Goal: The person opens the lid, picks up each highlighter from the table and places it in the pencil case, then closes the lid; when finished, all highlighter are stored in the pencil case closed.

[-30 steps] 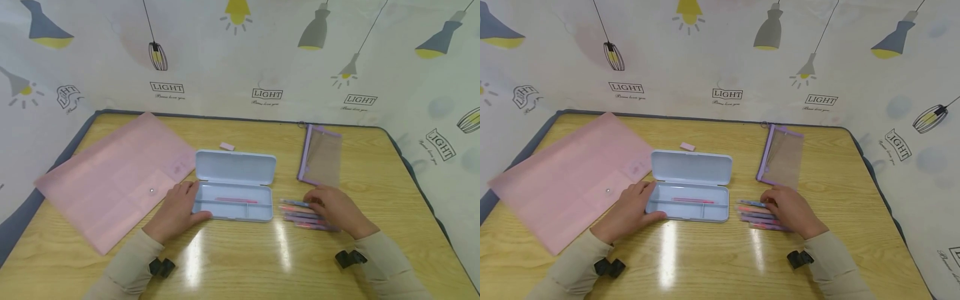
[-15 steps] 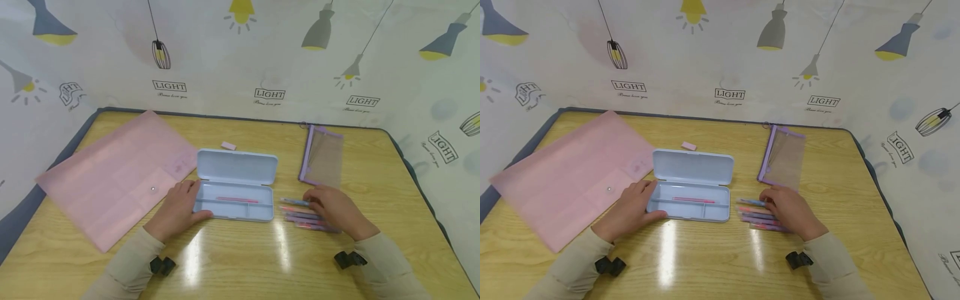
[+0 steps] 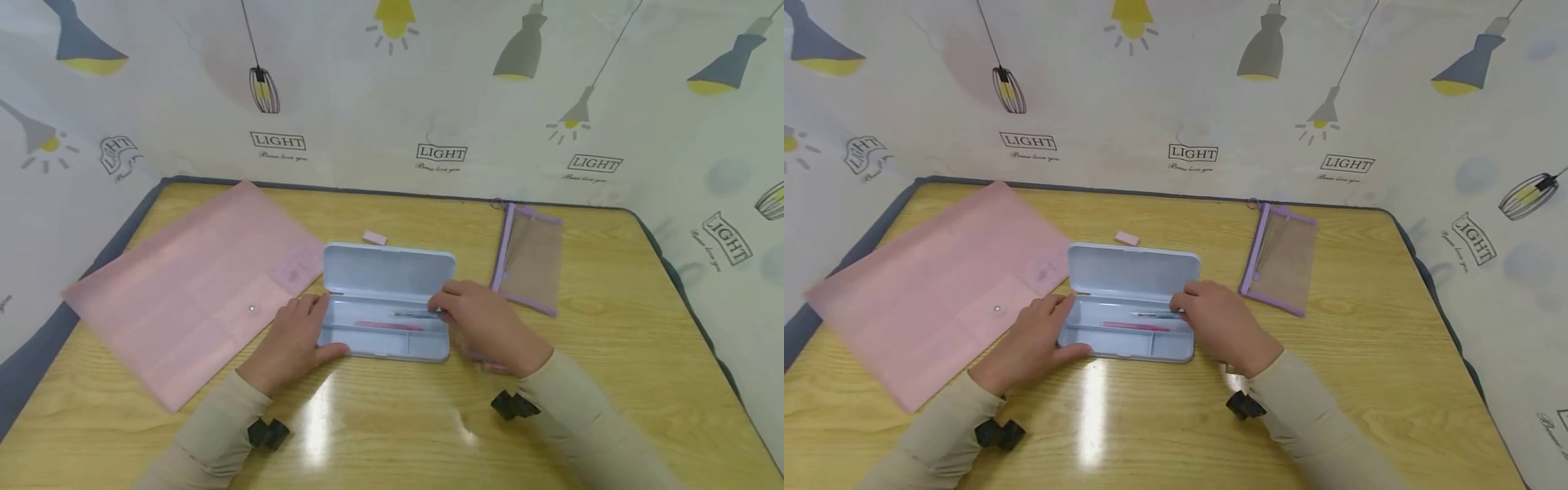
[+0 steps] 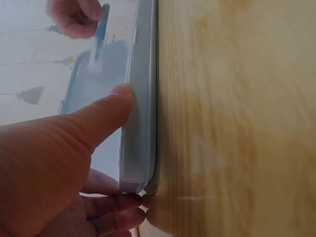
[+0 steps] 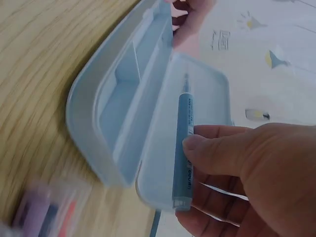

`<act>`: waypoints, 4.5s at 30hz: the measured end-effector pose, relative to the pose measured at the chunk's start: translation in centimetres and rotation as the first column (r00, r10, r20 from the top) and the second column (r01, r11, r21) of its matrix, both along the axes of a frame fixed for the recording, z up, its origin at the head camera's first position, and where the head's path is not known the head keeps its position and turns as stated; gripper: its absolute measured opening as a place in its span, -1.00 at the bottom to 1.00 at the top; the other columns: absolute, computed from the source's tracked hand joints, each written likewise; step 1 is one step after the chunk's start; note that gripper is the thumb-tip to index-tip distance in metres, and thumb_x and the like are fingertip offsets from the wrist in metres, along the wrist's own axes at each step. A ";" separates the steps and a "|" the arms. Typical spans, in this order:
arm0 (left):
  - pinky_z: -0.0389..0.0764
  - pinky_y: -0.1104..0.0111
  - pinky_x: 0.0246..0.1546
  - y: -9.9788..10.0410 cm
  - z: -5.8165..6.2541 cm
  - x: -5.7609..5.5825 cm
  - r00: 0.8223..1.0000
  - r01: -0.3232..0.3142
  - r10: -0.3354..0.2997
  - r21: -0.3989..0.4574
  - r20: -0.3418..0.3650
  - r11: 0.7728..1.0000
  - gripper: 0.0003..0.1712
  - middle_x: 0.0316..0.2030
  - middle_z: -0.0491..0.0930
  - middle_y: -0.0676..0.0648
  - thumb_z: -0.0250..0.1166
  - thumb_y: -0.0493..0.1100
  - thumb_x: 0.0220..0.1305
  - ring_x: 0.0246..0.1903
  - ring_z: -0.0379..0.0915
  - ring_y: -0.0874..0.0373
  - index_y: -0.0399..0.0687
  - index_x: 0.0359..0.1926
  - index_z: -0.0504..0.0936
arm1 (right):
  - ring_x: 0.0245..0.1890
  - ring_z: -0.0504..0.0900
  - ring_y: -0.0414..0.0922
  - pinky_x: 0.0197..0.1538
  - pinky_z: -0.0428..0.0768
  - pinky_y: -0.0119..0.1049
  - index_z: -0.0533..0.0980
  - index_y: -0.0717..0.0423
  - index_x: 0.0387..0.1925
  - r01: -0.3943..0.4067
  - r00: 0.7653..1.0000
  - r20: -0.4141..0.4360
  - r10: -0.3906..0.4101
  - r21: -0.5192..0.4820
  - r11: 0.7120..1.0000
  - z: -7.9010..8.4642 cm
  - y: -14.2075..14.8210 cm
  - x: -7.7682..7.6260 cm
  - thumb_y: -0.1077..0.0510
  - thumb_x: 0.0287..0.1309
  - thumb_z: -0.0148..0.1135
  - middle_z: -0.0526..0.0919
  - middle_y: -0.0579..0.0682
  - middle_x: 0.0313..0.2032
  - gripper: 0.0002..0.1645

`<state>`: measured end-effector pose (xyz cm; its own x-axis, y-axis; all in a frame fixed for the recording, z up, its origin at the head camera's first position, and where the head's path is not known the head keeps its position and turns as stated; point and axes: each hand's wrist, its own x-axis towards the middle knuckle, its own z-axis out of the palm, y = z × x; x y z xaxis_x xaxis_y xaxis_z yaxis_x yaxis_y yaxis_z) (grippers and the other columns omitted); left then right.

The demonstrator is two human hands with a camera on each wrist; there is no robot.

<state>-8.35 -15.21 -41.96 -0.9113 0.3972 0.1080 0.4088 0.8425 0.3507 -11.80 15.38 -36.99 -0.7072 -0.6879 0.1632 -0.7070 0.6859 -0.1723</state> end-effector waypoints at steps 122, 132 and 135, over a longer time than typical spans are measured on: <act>0.45 0.00 -0.04 0.0 -0.4 -0.1 1.000 0.009 -0.009 0.000 -0.008 1.000 0.00 0.04 0.47 -0.36 0.42 0.19 0.12 0.00 0.39 -0.18 -0.47 0.30 0.29 | -0.37 0.61 -0.19 -0.21 0.62 -0.29 0.69 0.01 -0.18 -0.069 0.997 0.042 0.070 -0.018 0.997 -1.8 -3.7 -0.1 0.26 0.21 0.31 0.64 -0.10 -0.36 -0.83; 0.45 0.01 -0.03 -0.2 -0.3 0.0 1.000 0.005 -0.005 -0.006 -0.019 1.000 -0.01 0.04 0.47 -0.36 0.42 0.19 0.13 0.01 0.39 -0.18 -0.48 0.30 0.29 | -0.43 0.55 -0.23 -0.28 0.59 -0.29 0.72 -0.07 -0.19 -0.042 0.997 0.067 0.041 0.012 0.999 -1.8 -4.3 -0.4 0.21 0.27 0.26 0.62 -0.12 -0.40 -0.82; 0.45 0.01 -0.03 -0.2 -0.3 0.0 1.000 0.004 -0.004 -0.012 -0.020 1.000 -0.01 0.04 0.47 -0.35 0.41 0.20 0.13 0.01 0.39 -0.17 -0.47 0.29 0.29 | -0.45 0.50 -0.24 -0.30 0.56 -0.30 0.73 -0.09 -0.19 -0.042 0.997 0.069 0.041 0.015 0.999 -1.9 -4.4 -0.6 0.21 0.28 0.25 0.60 -0.13 -0.42 -0.81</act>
<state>-8.38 -15.45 -42.30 -0.9075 0.4020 0.1216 0.4189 0.8451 0.3322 -12.36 10.97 -38.89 -0.6871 -0.7192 0.1033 -0.7218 0.6594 -0.2104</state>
